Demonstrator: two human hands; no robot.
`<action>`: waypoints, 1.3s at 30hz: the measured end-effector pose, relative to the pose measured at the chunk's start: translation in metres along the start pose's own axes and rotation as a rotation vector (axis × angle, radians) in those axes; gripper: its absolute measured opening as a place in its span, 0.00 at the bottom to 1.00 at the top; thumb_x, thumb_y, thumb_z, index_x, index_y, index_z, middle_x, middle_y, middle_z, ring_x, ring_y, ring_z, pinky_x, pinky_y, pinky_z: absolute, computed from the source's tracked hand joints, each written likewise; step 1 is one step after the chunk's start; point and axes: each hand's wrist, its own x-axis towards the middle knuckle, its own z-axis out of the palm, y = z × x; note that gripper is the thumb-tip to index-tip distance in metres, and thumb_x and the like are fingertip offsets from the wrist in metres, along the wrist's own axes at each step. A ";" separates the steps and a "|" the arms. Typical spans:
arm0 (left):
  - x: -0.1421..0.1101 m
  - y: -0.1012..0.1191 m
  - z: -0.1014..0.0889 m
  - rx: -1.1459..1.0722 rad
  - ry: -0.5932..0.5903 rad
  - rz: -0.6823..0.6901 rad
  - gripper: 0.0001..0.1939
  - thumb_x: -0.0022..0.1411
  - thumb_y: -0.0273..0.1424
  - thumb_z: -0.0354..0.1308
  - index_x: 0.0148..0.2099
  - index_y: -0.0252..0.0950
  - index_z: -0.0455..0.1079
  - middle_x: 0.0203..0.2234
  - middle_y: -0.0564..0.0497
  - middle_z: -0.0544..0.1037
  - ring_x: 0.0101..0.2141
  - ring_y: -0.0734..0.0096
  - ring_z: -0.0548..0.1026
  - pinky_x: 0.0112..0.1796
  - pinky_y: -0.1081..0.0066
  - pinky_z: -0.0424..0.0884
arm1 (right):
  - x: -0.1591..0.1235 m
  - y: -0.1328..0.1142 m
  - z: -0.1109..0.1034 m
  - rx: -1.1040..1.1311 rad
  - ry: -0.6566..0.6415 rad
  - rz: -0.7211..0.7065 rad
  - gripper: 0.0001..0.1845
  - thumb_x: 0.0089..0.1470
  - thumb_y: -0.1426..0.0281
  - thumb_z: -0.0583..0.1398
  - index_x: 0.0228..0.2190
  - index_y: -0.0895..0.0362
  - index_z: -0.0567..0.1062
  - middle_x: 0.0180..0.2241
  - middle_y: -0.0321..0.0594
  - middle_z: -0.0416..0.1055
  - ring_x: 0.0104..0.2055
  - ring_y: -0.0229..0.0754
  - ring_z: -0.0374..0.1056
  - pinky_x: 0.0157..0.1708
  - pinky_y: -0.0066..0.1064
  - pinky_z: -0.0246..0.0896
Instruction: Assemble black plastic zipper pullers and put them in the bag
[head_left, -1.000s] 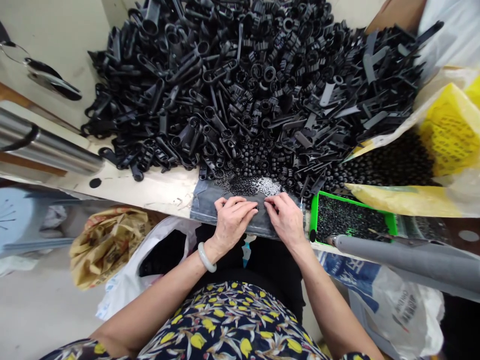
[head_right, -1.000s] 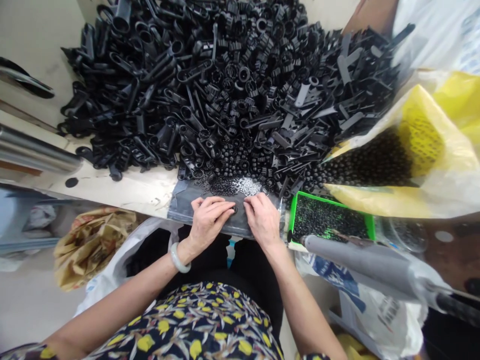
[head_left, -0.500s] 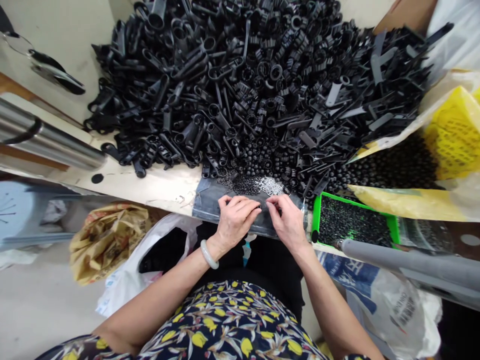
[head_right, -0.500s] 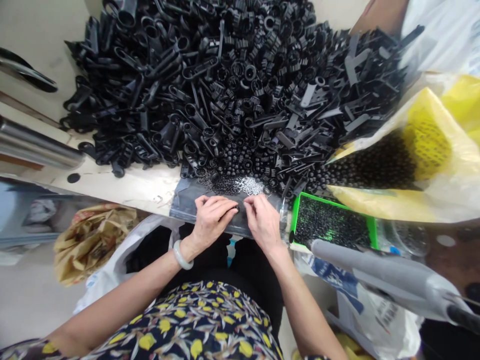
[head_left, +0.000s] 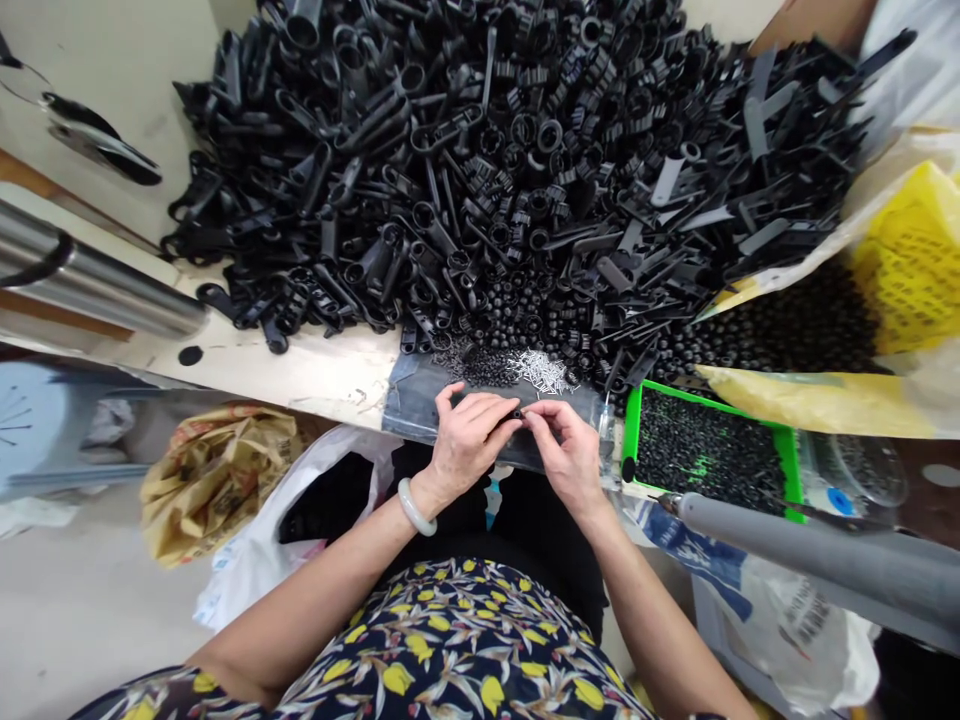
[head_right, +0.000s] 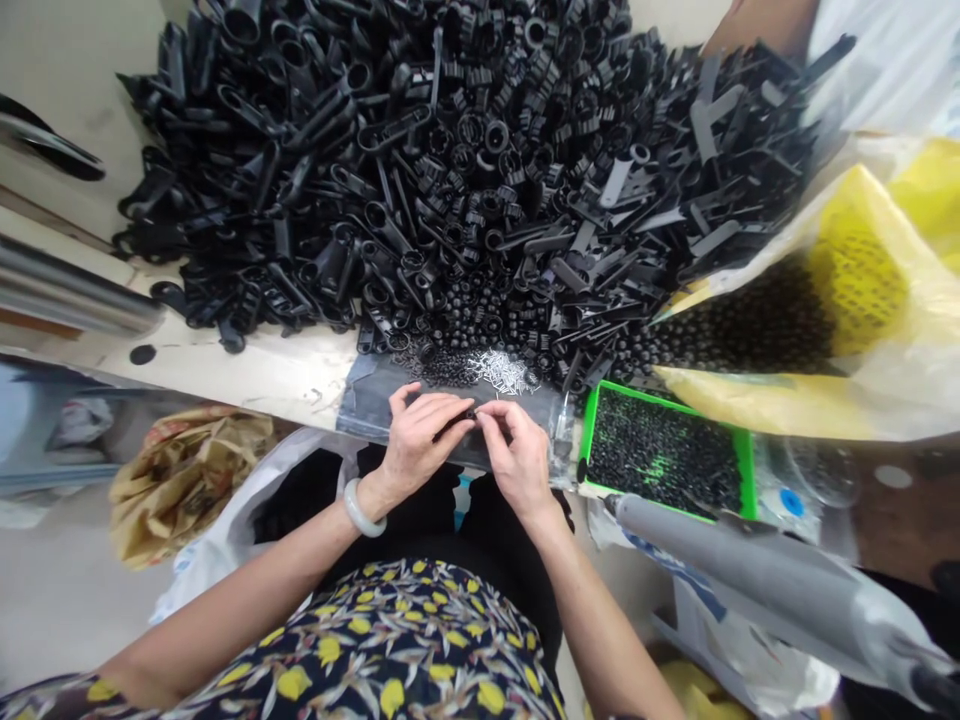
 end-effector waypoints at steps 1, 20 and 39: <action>0.000 0.000 0.000 -0.001 -0.001 0.001 0.08 0.74 0.34 0.60 0.50 0.39 0.78 0.42 0.50 0.87 0.44 0.64 0.83 0.61 0.51 0.53 | -0.001 0.000 0.000 0.002 0.009 0.001 0.08 0.68 0.63 0.61 0.41 0.52 0.78 0.39 0.38 0.80 0.38 0.43 0.76 0.42 0.33 0.71; -0.003 -0.009 0.006 0.004 -0.002 0.085 0.09 0.74 0.33 0.58 0.51 0.40 0.77 0.42 0.50 0.86 0.45 0.64 0.83 0.68 0.48 0.58 | 0.014 -0.006 -0.019 -0.072 -0.096 -0.102 0.07 0.68 0.64 0.61 0.41 0.52 0.79 0.37 0.38 0.78 0.36 0.42 0.76 0.40 0.33 0.71; -0.006 -0.011 0.004 -0.029 -0.029 0.069 0.09 0.74 0.32 0.58 0.52 0.39 0.76 0.43 0.50 0.85 0.46 0.66 0.82 0.68 0.48 0.56 | 0.021 -0.012 -0.028 -0.307 -0.190 -0.271 0.11 0.69 0.63 0.61 0.49 0.51 0.79 0.46 0.42 0.74 0.37 0.40 0.72 0.41 0.34 0.71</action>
